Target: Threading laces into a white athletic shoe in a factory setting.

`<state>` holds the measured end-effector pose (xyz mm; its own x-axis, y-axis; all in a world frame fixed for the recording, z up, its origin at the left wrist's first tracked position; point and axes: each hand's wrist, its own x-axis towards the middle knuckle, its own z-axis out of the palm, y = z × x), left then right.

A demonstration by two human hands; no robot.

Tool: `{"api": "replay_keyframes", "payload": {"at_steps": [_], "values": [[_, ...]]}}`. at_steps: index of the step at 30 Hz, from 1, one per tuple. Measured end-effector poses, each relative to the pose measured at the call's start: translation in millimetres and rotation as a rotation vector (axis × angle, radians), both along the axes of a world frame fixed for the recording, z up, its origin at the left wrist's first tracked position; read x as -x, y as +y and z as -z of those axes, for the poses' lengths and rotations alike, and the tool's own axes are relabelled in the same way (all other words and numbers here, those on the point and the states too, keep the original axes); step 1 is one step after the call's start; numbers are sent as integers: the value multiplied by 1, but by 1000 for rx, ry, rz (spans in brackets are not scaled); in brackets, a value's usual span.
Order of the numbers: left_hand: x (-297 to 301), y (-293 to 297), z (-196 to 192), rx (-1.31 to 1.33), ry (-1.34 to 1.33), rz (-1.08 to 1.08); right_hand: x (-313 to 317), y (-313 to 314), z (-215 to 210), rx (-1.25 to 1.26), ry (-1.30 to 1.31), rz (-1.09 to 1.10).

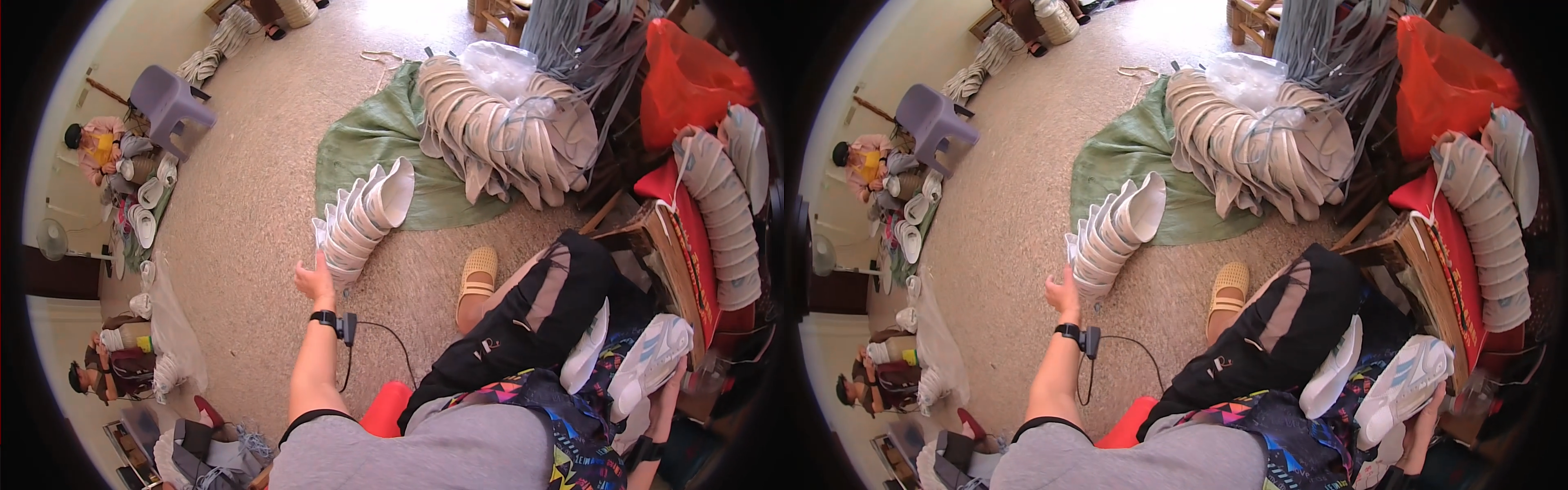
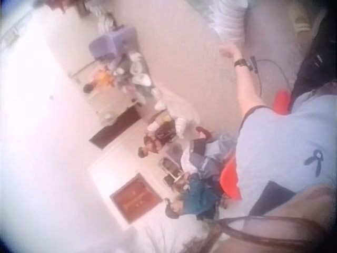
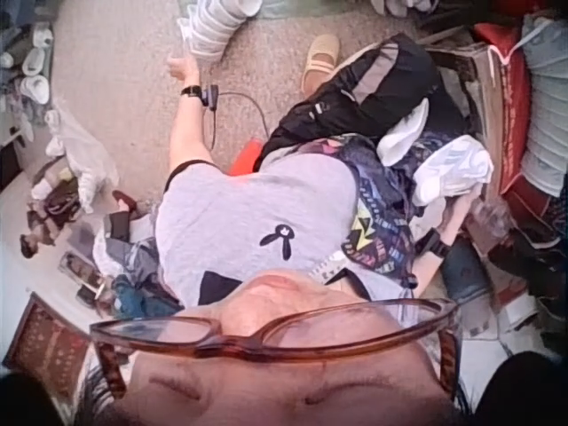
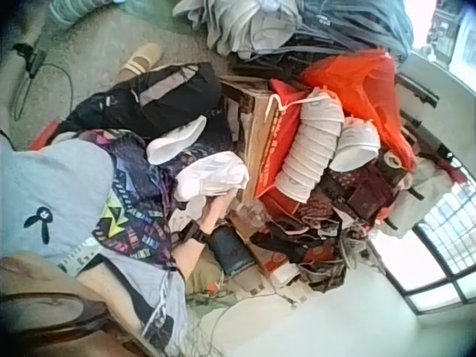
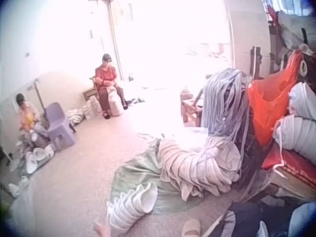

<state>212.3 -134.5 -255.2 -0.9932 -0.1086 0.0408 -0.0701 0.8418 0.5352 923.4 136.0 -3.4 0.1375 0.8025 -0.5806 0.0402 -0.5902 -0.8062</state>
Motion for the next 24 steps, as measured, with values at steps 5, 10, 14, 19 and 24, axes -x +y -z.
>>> {"api": "replay_keyframes", "payload": {"at_steps": [5,10,14,19,24], "values": [[60,6,17,-239,-244,-46,3,2,5,-7,113,5],[53,96,-13,58,-540,315,9,-1,-1,-39,47,10],[25,156,-58,300,-767,235,13,-4,-4,-50,40,5],[15,175,-50,378,-702,149,6,-4,0,-53,23,14],[41,148,-15,430,-597,155,10,-3,0,-35,-27,29]]}}
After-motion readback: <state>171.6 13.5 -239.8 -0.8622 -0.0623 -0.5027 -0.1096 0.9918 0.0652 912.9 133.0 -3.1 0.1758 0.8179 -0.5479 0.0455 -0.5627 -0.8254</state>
